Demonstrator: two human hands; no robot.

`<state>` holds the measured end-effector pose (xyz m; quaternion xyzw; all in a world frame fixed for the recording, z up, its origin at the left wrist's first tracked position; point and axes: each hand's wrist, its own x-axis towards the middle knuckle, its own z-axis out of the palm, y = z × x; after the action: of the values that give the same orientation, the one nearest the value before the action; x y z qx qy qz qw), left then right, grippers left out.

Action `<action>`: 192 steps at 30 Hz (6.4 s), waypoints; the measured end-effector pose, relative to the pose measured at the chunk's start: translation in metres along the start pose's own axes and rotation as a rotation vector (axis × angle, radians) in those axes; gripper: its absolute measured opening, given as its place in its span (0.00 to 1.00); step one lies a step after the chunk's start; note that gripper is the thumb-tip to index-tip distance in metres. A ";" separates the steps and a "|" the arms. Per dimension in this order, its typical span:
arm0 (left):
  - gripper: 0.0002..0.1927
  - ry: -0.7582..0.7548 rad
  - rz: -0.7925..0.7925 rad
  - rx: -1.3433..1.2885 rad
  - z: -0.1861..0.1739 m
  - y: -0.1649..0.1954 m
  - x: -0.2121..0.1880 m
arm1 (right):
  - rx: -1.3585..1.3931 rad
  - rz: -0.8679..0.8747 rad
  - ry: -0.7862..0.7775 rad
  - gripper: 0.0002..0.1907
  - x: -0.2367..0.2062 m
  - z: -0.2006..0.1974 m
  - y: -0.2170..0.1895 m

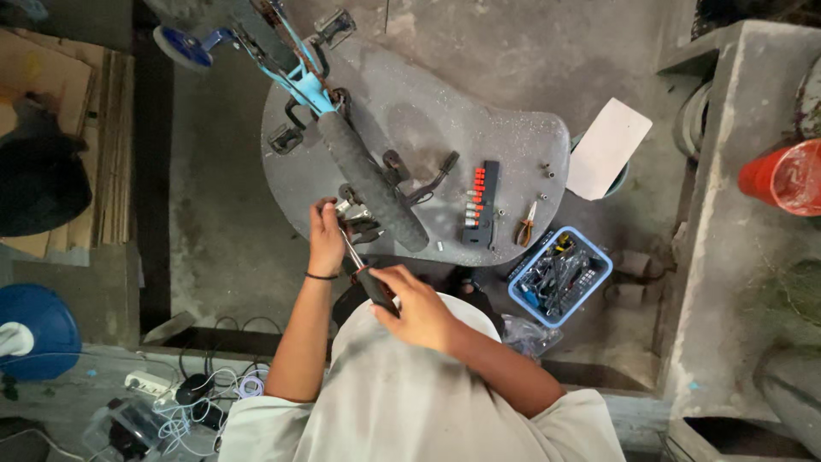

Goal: The person works on a small children's bicycle turned upside down on a work surface. They use a socket wrench to loosen the rear wheel axle nuts, remove the rear wheel, handle the wheel and hardware, then reposition the wheel on the frame and continue tightening the axle with the wrench.

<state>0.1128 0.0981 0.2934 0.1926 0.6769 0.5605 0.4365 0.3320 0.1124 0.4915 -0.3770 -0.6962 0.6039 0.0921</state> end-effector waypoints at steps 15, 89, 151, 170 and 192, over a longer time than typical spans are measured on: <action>0.16 -0.082 -0.447 -0.227 -0.012 0.016 0.017 | 0.143 -0.383 -0.139 0.32 -0.013 -0.025 -0.007; 0.19 -0.005 0.880 0.652 0.004 -0.007 -0.007 | -0.076 -0.017 0.324 0.14 0.196 -0.071 0.129; 0.17 -0.037 0.102 0.227 0.009 -0.002 -0.011 | -0.181 0.025 0.279 0.15 0.197 -0.073 0.119; 0.28 -0.250 0.368 -0.143 -0.008 -0.039 0.002 | -0.196 0.022 0.253 0.16 0.199 -0.074 0.127; 0.33 -0.201 -0.698 -0.302 -0.034 0.035 -0.002 | -0.115 -0.082 0.293 0.14 0.198 -0.071 0.132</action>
<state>0.0785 0.0871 0.3266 -0.0616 0.5655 0.4498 0.6885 0.2894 0.2911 0.3249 -0.4368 -0.7237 0.4973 0.1955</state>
